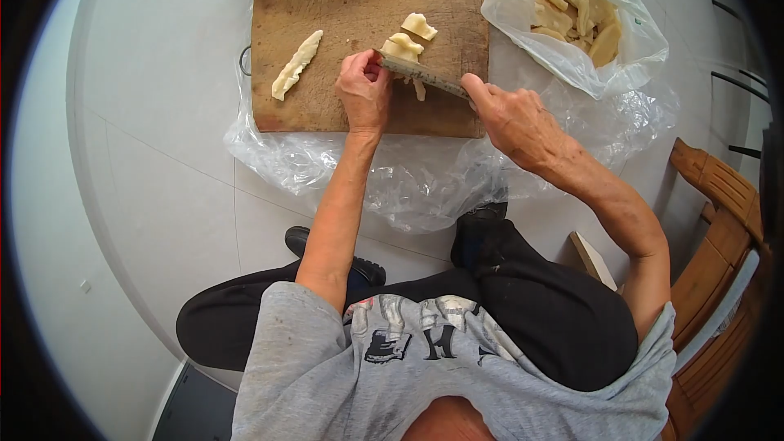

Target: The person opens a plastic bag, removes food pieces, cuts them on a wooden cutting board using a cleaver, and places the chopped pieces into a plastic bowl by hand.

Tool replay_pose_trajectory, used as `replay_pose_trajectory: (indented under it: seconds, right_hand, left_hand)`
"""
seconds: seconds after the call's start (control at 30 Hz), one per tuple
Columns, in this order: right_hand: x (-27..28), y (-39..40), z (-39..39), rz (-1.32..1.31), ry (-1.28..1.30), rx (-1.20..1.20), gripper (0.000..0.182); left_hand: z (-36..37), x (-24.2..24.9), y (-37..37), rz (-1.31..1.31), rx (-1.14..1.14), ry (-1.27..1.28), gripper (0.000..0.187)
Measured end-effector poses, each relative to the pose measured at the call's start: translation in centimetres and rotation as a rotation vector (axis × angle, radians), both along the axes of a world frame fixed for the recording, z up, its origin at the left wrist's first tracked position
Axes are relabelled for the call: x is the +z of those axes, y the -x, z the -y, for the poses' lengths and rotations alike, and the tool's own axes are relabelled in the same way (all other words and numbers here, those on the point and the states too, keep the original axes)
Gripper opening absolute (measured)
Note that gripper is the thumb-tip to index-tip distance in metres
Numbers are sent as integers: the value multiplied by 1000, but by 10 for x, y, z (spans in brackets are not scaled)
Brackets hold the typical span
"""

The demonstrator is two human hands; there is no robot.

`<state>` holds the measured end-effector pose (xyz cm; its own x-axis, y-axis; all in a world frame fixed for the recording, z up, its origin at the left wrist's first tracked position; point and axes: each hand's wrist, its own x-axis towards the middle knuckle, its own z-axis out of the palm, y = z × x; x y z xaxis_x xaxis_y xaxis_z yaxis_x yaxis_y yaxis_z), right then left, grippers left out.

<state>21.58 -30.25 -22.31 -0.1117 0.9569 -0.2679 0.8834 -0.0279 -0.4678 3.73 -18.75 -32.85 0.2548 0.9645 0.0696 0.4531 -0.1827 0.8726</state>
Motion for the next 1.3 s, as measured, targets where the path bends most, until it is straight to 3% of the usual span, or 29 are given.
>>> replay_pose_trajectory:
  seconds: [0.17,0.27,0.37,0.53,0.63,0.77,0.97,1.3]
  right_hand:
    - [3,11,-4,82,50,8,20]
    - [7,21,-13,57,70,-12,20]
    - [12,17,-34,14,96,-30,19]
    - [-9,12,-30,-28,8,-86,20]
    - [-16,2,-19,-219,-47,-310,21]
    - [-15,-10,-8,-256,-117,-255,22]
    - [-4,-4,1,-216,-137,-203,20]
    - [10,4,5,-157,-22,-141,22]
  left_hand:
    - [0,-1,-2,31,7,-31,19]
    - [-6,-10,2,-79,-50,-375,17]
    - [-3,-1,-2,-80,-53,-183,16]
    - [1,-4,-3,-62,-34,-148,14]
    - [1,-2,-3,-33,-32,-59,15]
    - [-3,6,4,-33,-94,30,20]
    - [-7,8,7,-74,-187,-47,21]
    - [-1,1,9,-92,-34,89,20]
